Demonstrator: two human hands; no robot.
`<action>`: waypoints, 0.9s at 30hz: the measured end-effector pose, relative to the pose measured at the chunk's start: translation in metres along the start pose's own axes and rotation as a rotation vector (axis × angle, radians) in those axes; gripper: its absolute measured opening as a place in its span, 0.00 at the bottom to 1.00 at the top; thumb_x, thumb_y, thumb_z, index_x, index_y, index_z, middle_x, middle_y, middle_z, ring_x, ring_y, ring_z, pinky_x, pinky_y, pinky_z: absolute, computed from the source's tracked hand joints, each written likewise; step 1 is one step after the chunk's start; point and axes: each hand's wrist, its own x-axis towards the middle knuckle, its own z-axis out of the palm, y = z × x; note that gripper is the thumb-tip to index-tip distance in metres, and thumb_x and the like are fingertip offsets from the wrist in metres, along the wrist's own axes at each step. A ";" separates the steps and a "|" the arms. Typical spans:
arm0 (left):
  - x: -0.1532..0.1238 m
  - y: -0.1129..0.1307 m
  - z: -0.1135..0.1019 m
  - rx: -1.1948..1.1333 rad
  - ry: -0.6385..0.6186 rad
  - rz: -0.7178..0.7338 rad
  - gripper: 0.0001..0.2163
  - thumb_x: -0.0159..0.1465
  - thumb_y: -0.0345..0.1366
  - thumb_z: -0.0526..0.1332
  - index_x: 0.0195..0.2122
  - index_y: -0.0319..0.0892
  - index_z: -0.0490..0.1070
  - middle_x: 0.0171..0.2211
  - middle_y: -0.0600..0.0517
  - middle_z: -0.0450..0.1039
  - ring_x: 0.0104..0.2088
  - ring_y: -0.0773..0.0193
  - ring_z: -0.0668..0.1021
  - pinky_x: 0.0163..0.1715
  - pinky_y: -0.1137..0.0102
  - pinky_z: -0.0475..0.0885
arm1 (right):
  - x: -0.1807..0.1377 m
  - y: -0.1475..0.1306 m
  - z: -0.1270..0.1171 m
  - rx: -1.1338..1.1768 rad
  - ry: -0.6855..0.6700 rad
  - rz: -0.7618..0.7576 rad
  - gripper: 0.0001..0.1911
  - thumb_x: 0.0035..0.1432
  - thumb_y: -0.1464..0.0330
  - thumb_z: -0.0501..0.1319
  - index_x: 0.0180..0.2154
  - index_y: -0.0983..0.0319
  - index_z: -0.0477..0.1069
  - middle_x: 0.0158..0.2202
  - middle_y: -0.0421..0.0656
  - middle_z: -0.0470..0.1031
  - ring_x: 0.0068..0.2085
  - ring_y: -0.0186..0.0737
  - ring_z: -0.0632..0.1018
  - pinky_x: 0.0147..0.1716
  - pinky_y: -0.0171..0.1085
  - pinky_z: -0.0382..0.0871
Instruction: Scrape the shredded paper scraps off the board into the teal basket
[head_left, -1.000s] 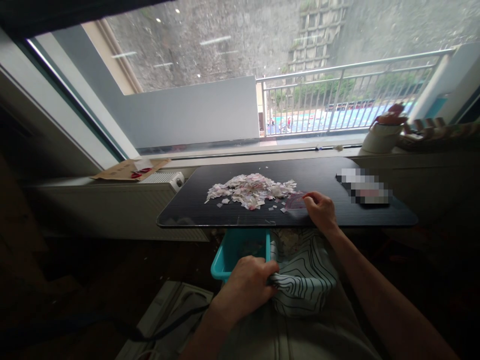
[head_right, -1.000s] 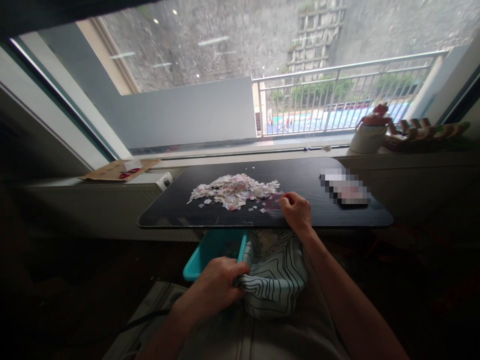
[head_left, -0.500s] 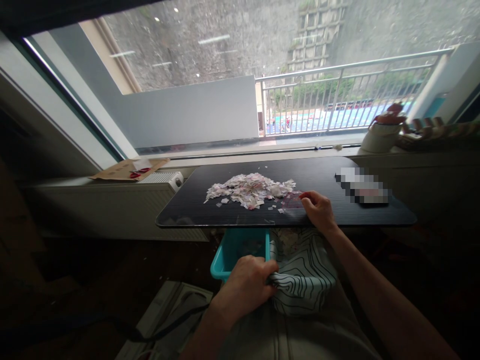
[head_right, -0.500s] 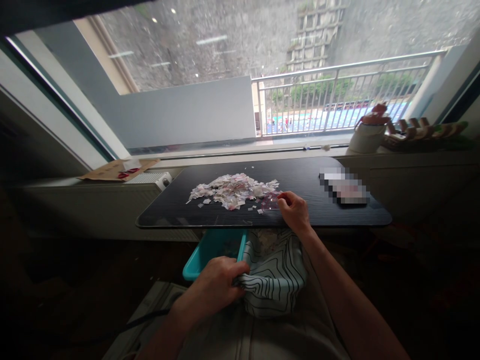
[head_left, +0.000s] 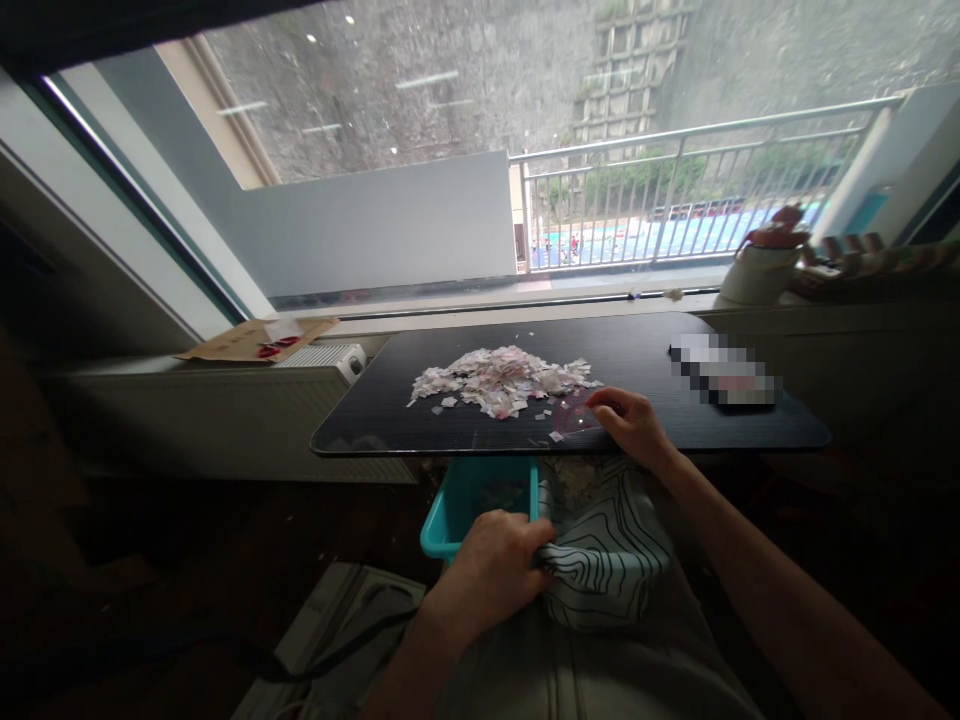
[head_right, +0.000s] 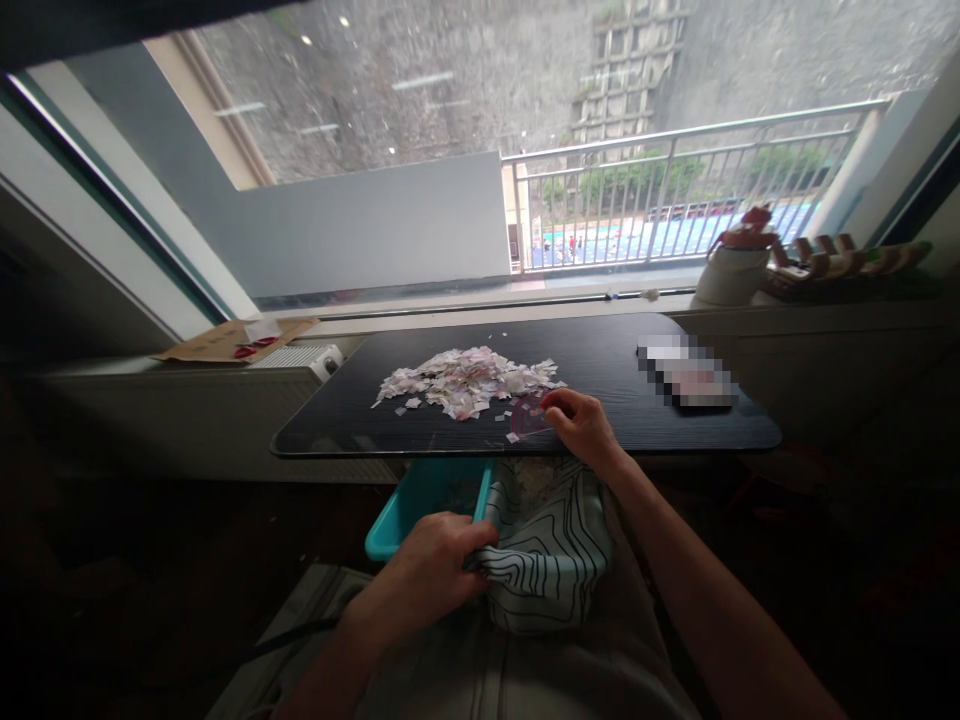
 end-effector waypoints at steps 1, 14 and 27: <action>0.000 0.000 0.000 0.001 -0.003 0.000 0.02 0.56 0.33 0.60 0.29 0.45 0.67 0.26 0.55 0.71 0.29 0.61 0.73 0.27 0.70 0.57 | -0.001 0.000 -0.003 -0.004 -0.019 -0.011 0.10 0.49 0.67 0.55 0.29 0.63 0.73 0.23 0.39 0.72 0.24 0.34 0.68 0.24 0.34 0.60; 0.002 0.002 -0.002 0.006 -0.016 -0.006 0.01 0.56 0.33 0.60 0.30 0.45 0.68 0.26 0.54 0.71 0.30 0.60 0.74 0.28 0.70 0.58 | 0.001 -0.010 -0.034 -0.311 -0.012 -0.035 0.11 0.50 0.66 0.55 0.31 0.63 0.75 0.20 0.38 0.71 0.21 0.33 0.67 0.24 0.34 0.60; 0.002 0.001 -0.004 0.035 -0.027 0.004 0.03 0.57 0.34 0.61 0.33 0.46 0.71 0.26 0.55 0.71 0.30 0.60 0.73 0.28 0.70 0.58 | -0.007 -0.016 -0.039 -0.250 -0.111 0.003 0.11 0.51 0.66 0.55 0.30 0.63 0.74 0.20 0.37 0.69 0.22 0.33 0.66 0.24 0.33 0.58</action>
